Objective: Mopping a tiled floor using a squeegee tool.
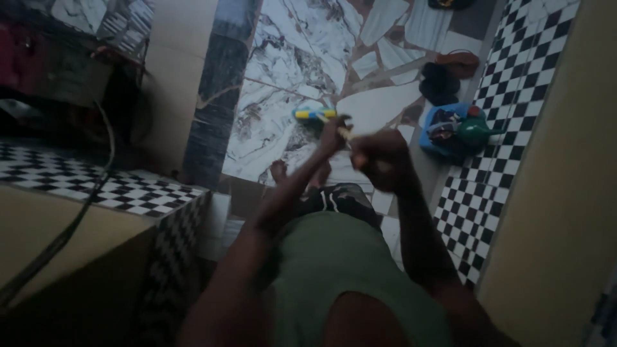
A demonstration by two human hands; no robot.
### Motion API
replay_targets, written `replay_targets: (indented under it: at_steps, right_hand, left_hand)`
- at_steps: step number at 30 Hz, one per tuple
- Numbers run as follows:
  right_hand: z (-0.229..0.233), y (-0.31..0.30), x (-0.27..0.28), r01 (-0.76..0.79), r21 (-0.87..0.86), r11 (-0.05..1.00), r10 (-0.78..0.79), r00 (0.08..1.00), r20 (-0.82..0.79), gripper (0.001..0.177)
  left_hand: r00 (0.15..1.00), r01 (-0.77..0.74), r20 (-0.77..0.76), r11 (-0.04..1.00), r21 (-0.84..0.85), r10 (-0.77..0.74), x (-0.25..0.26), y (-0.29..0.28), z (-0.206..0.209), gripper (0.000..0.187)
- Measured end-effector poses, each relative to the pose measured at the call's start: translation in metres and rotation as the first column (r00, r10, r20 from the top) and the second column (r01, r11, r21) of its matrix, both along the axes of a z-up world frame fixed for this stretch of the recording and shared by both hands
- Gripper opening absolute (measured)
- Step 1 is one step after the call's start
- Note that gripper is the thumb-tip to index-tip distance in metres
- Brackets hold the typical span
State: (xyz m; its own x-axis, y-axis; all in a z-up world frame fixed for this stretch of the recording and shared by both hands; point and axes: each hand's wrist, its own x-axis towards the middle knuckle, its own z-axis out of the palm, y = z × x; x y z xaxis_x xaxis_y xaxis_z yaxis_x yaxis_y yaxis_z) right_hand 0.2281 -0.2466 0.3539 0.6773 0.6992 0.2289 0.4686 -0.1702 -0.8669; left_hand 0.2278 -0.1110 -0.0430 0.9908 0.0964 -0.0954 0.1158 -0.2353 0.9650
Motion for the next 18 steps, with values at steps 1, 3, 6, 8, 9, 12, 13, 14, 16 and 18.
replay_targets:
  at_steps: [1, 3, 6, 8, 9, 12, 13, 14, 16, 18]
  right_hand:
    - [0.002, -0.003, 0.013, 0.004, 0.001, 1.000, -0.004, 1.000, 0.004, 0.023]
    - [0.006, -0.010, 0.038, -0.443, 0.119, 0.889, 0.455, 0.883, -0.116, 0.027]
    - [0.011, -0.009, -0.002, -0.443, 0.215, 0.870, 0.484, 0.849, -0.210, 0.028]
    - [0.008, 0.014, -0.011, -0.184, 0.246, 0.952, 0.249, 0.932, -0.263, 0.028]
    - [0.007, 0.023, -0.018, 0.088, 0.254, 0.963, 0.002, 0.942, -0.335, 0.028]
    - [0.008, 0.046, -0.009, 0.214, 0.308, 0.927, -0.038, 0.871, -0.490, 0.030]
    - [0.012, 0.053, -0.008, 0.214, 0.308, 0.927, -0.038, 0.871, -0.490, 0.030]
    - [0.016, 0.060, -0.007, 0.207, 0.245, 0.947, -0.078, 0.890, -0.450, 0.029]
    - [0.019, 0.077, -0.011, 0.208, 0.175, 0.962, -0.119, 0.903, -0.414, 0.028]
    - [0.017, 0.099, -0.011, 0.146, 0.086, 0.985, -0.129, 0.975, -0.182, 0.023]
  left_hand:
    - [1.000, 0.004, 0.004, 1.000, 0.001, -0.004, -0.013, -0.001, 0.028, 0.029]
    - [0.998, -0.032, 0.055, 0.984, 0.178, 0.023, -0.044, -0.002, 0.085, 0.023]
    - [0.998, 0.045, 0.040, 0.992, 0.119, -0.050, -0.082, 0.008, 0.079, 0.022]
    - [0.997, 0.075, 0.021, 0.986, 0.146, -0.078, -0.091, 0.025, 0.051, 0.024]
    - [0.995, 0.103, -0.008, 0.981, 0.165, -0.103, -0.099, 0.030, 0.038, 0.025]
    - [0.982, 0.160, -0.132, 0.970, 0.182, -0.137, -0.102, 0.055, 0.045, 0.031]
    - [0.982, 0.160, -0.132, 0.970, 0.182, -0.137, -0.094, 0.061, 0.037, 0.031]
    - [0.985, 0.152, -0.113, 0.972, 0.181, -0.133, -0.086, 0.068, 0.029, 0.033]
    - [0.986, 0.148, -0.103, 0.973, 0.176, -0.132, -0.076, 0.082, 0.008, 0.035]
    - [0.997, 0.042, 0.058, 0.972, 0.233, -0.057, -0.048, 0.101, -0.018, 0.035]
